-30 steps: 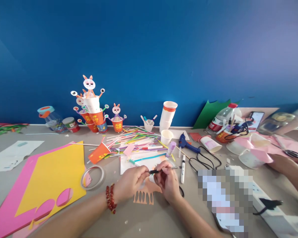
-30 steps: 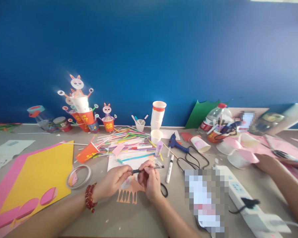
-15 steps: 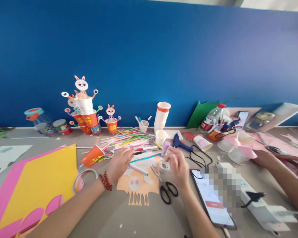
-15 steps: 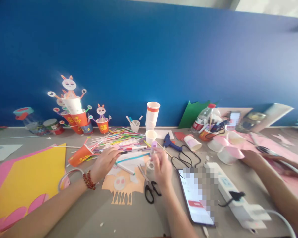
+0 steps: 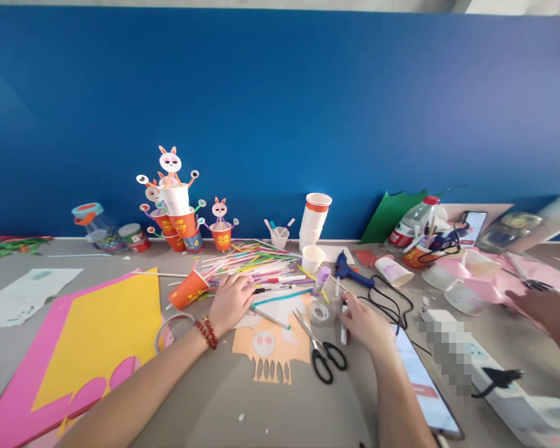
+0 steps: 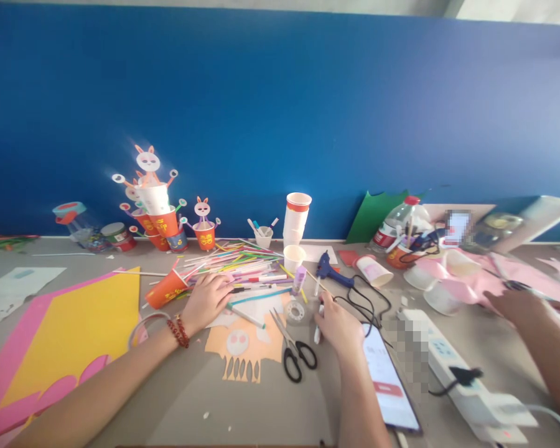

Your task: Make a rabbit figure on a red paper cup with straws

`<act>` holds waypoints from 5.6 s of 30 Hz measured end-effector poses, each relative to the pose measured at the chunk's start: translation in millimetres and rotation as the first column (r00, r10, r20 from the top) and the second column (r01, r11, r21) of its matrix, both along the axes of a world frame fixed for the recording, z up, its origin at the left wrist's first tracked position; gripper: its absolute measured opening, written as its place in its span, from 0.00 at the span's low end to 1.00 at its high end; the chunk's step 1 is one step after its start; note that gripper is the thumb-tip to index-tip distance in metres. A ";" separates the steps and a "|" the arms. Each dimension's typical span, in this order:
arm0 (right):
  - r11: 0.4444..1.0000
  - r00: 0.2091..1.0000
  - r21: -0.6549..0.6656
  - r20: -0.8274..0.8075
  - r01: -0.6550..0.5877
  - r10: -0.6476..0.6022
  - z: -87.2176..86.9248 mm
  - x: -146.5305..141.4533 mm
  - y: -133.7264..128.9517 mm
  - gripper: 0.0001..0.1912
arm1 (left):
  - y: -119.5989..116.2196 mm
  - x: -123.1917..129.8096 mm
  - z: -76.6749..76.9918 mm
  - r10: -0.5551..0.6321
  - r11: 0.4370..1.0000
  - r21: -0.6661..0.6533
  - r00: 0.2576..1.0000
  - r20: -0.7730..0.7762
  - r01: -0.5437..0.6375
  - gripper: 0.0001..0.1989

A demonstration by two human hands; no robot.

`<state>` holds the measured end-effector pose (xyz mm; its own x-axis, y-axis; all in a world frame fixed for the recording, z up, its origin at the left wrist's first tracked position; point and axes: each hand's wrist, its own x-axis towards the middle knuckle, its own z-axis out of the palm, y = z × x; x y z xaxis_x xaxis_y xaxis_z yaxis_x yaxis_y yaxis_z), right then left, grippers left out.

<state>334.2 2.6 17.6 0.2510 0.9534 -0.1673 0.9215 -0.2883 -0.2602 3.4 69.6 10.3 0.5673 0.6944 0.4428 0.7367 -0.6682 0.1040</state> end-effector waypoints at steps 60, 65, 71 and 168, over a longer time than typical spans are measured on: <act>0.964 0.337 0.260 -0.914 0.052 0.228 -22.3 -135.7 -24.5 0.05 | -66.5 -41.2 -20.5 -0.456 0.881 -0.202 0.882 -0.118 0.428 0.16; 0.941 0.404 0.338 -0.862 0.008 0.306 -19.6 -137.5 -19.9 0.06 | -68.8 -41.7 -20.2 -0.420 0.900 -0.201 0.891 -0.170 0.386 0.16; 0.895 0.380 0.411 -0.810 -0.173 0.446 -18.7 -145.8 -16.3 0.03 | -67.9 -44.6 -17.9 -0.432 0.889 -0.235 0.889 -0.150 0.393 0.17; 0.879 0.542 0.443 -0.701 -0.179 0.464 -43.6 -143.9 -17.5 0.07 | -66.9 -46.1 -13.0 -0.411 0.868 -0.364 0.900 -0.146 0.337 0.16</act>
<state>190.3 -14.9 -25.9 -0.1721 0.9732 0.1526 0.3369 0.2037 -0.9193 -42.7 2.7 -2.7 0.8669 0.4933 0.0714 0.4666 -0.8536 0.2316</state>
